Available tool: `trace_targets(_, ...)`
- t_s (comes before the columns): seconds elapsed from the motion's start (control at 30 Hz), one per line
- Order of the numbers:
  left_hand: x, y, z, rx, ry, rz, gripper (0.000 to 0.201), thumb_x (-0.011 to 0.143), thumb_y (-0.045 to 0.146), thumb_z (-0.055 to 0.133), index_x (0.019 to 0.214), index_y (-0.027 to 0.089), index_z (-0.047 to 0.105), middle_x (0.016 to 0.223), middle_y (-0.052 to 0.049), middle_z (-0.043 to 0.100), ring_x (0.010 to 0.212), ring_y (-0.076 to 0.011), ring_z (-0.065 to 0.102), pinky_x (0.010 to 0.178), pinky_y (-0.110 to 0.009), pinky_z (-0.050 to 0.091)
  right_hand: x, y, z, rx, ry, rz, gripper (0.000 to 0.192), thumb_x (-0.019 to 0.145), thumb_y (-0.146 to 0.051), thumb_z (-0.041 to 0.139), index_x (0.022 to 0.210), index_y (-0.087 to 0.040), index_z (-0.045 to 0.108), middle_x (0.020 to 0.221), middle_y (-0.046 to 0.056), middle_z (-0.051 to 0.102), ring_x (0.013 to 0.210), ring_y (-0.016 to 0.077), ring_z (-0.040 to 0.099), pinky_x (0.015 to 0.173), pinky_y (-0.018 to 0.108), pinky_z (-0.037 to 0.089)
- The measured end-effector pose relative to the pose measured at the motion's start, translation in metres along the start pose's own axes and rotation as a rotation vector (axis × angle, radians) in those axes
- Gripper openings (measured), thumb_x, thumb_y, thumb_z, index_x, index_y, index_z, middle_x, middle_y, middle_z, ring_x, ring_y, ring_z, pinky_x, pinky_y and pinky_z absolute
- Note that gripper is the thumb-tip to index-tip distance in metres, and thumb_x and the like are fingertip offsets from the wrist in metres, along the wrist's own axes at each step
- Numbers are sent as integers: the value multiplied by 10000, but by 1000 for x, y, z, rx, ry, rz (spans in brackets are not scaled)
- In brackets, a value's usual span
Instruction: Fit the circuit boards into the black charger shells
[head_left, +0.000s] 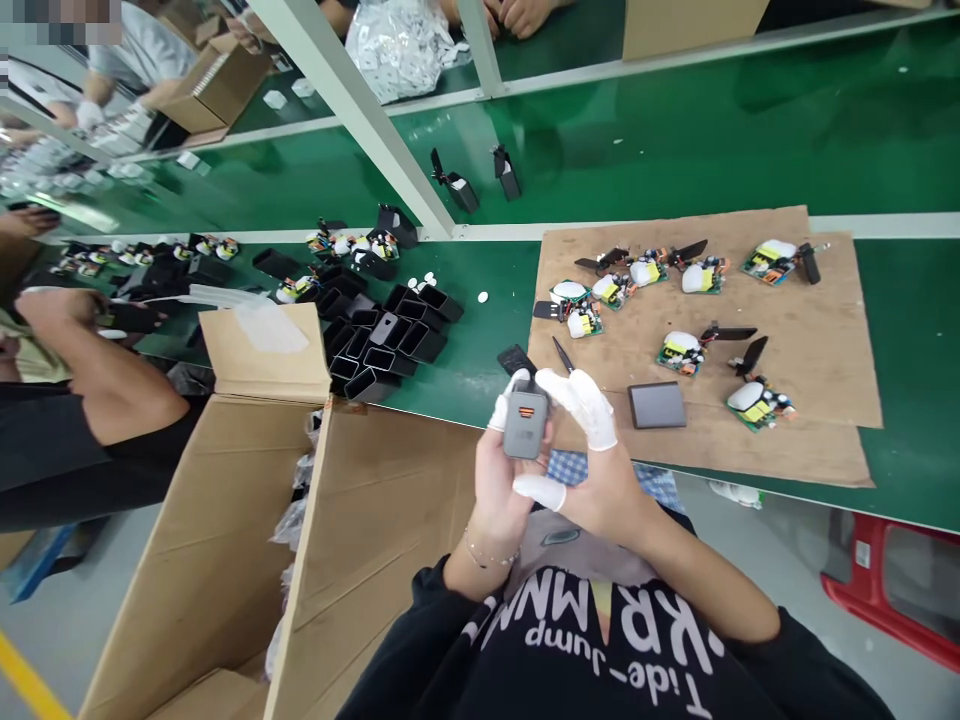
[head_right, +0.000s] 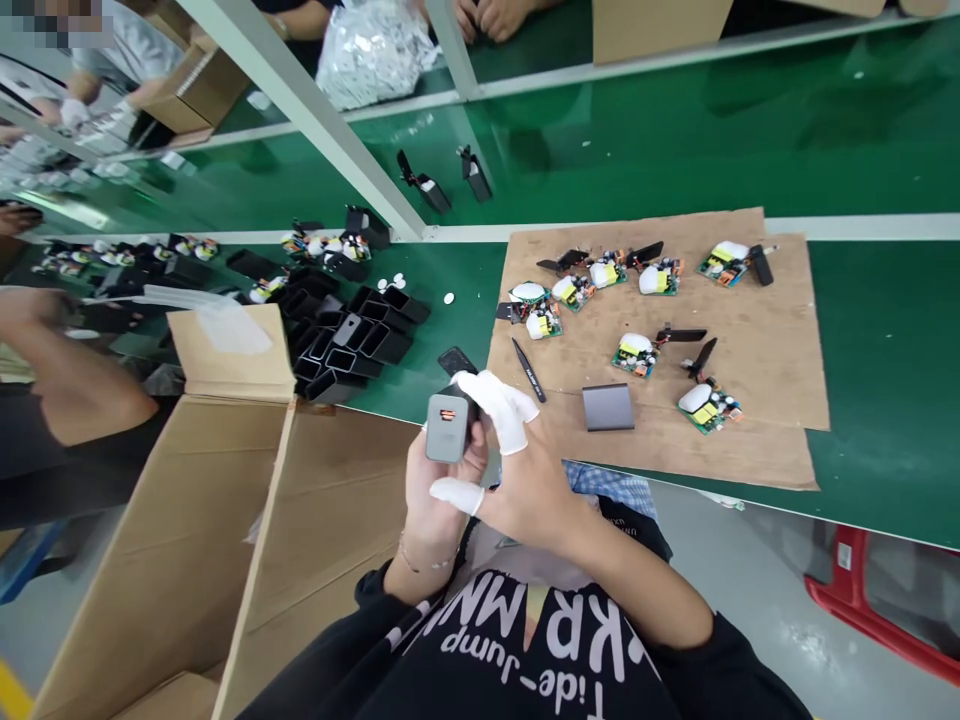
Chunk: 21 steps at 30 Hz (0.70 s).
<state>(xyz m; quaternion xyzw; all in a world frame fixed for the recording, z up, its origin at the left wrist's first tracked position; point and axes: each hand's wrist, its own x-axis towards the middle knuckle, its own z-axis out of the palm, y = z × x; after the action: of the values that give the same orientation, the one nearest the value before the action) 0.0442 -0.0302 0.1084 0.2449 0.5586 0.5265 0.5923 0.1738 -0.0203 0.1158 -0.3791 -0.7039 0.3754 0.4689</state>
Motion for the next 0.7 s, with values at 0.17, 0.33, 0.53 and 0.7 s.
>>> trace_targets(0.17, -8, 3, 19, 6, 23, -5, 467, 977, 522, 371, 1220, 224, 638, 1079, -63, 733, 914, -210, 729, 852, -368, 627, 4, -4, 0, -53, 54, -2, 738, 829, -407, 727, 1467, -312, 368, 1404, 77, 562, 1341, 339, 494, 1093, 554, 462)
trace_targets(0.33, -16, -14, 6, 181, -23, 346, 584, 990, 524, 294, 1543, 390, 162, 1463, -34, 536, 1239, -243, 620, 962, -429, 595, 0, 7, 2, 339, 232, 126, 725, 829, -475, 738, 1432, -329, 364, 1370, 97, 586, 1247, 302, 586, 1062, 526, 492)
trace_targets(0.53, -18, -56, -35, 656, -40, 957, 755, 950, 441, 433, 1547, 406, -28, 1612, -32, 309, 1456, -297, 371, 1128, -545, 469, -3, 31, 27, 1031, 186, 477, 507, 942, -608, 470, 1317, -273, 538, 1337, 96, 636, 1209, 300, 628, 1007, 535, 531)
trace_targets(0.7, -12, -58, -39, 774, 17, 933, 830, 888, 487, 565, 1560, 328, 105, 1625, -110, 246, 1492, -346, 283, 1209, -565, 337, -12, 34, 48, 1035, 137, 634, 608, 978, -641, 245, 1403, -300, 515, 1373, 46, 621, 1237, 257, 615, 1017, 497, 538)
